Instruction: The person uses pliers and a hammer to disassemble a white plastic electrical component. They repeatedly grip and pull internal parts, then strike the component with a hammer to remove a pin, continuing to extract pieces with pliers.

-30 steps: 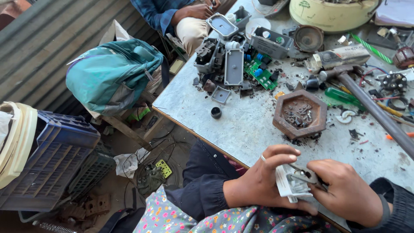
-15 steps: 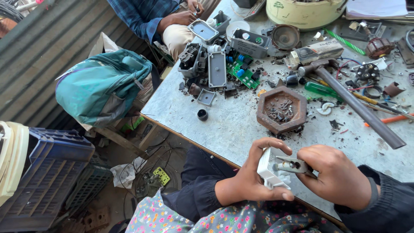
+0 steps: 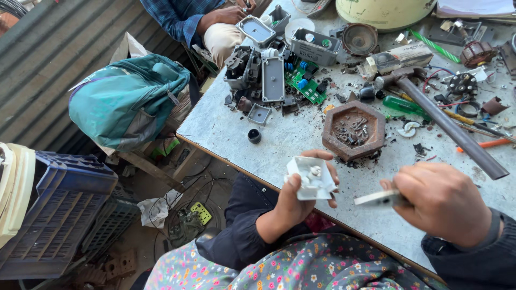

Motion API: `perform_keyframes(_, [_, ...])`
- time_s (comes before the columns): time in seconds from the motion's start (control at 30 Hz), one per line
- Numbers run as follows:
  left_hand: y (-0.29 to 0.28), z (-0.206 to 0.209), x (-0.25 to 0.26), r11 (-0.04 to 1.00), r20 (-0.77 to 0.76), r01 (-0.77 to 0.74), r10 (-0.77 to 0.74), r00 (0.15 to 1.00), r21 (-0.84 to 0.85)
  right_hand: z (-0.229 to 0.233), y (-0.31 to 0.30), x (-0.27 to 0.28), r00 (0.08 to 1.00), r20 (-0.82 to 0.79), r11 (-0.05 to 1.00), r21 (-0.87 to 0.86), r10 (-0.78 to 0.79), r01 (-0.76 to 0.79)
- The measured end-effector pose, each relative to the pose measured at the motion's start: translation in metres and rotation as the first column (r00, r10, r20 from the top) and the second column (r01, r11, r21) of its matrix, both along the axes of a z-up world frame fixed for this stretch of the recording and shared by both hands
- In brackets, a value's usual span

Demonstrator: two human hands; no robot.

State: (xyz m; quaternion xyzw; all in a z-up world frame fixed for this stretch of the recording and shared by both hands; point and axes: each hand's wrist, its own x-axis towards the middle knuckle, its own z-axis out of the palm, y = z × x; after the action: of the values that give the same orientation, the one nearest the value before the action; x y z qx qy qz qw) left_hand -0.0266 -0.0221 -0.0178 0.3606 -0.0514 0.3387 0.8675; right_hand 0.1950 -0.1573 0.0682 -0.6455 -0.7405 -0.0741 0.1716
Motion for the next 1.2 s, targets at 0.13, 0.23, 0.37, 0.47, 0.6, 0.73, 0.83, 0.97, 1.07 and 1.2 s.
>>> perform_keyframes(0.13, [-0.008, -0.001, -0.002, 0.999, -0.038, 0.005, -0.003, 0.999, 0.04, -0.006, 0.003, 0.001, 0.996, -0.069, 0.998, 0.0, -0.059, 0.059])
perform_keyframes(0.23, [-0.005, 0.001, -0.001, 1.0, -0.033, 0.001, -0.001, 0.999, 0.011, -0.003, 0.011, -0.001, 0.989, -0.096, 0.992, -0.071, -0.113, 0.106])
perform_keyframes(0.37, [-0.005, 0.001, 0.001, 1.0, -0.017, -0.003, 0.003, 1.0, 0.019, 0.001, 0.017, -0.004, 0.993, -0.069, 0.984, -0.158, -0.099, 0.087])
perform_keyframes(0.47, [-0.003, 0.005, 0.002, 0.999, -0.032, -0.028, 0.029, 0.999, 0.037, 0.003, 0.022, -0.005, 0.994, -0.07, 0.974, -0.214, -0.086, 0.069])
perform_keyframes(0.6, [0.013, 0.013, 0.002, 0.983, -0.097, -0.111, 0.126, 0.987, 0.148, -0.001, 0.021, -0.003, 0.995, -0.053, 0.962, -0.263, -0.086, 0.069])
perform_keyframes(0.73, [0.029, 0.021, 0.009, 0.963, -0.096, -0.148, 0.173, 0.98, 0.226, -0.005, 0.022, 0.002, 0.997, -0.051, 0.967, -0.249, -0.063, 0.049])
perform_keyframes(0.83, [0.027, 0.023, 0.014, 0.894, -0.153, -0.112, 0.195, 0.969, 0.433, -0.008, 0.024, 0.004, 1.0, -0.002, 0.975, -0.222, -0.001, 0.0])
perform_keyframes(0.97, [0.019, 0.026, -0.002, 0.67, -0.215, -0.026, 0.275, 0.937, 0.742, -0.008, 0.017, 0.003, 0.987, -0.058, 0.989, 0.04, 0.148, -0.146])
perform_keyframes(1.07, [0.02, 0.029, -0.003, 0.645, -0.25, 0.025, 0.259, 0.933, 0.763, -0.006, 0.008, -0.004, 0.964, -0.195, 0.982, 0.096, 0.18, -0.163])
perform_keyframes(1.2, [0.02, 0.035, -0.001, 0.363, -0.167, 0.019, 0.382, 0.909, 0.932, -0.006, 0.004, -0.012, 0.943, -0.272, 0.982, 0.077, 0.19, -0.175])
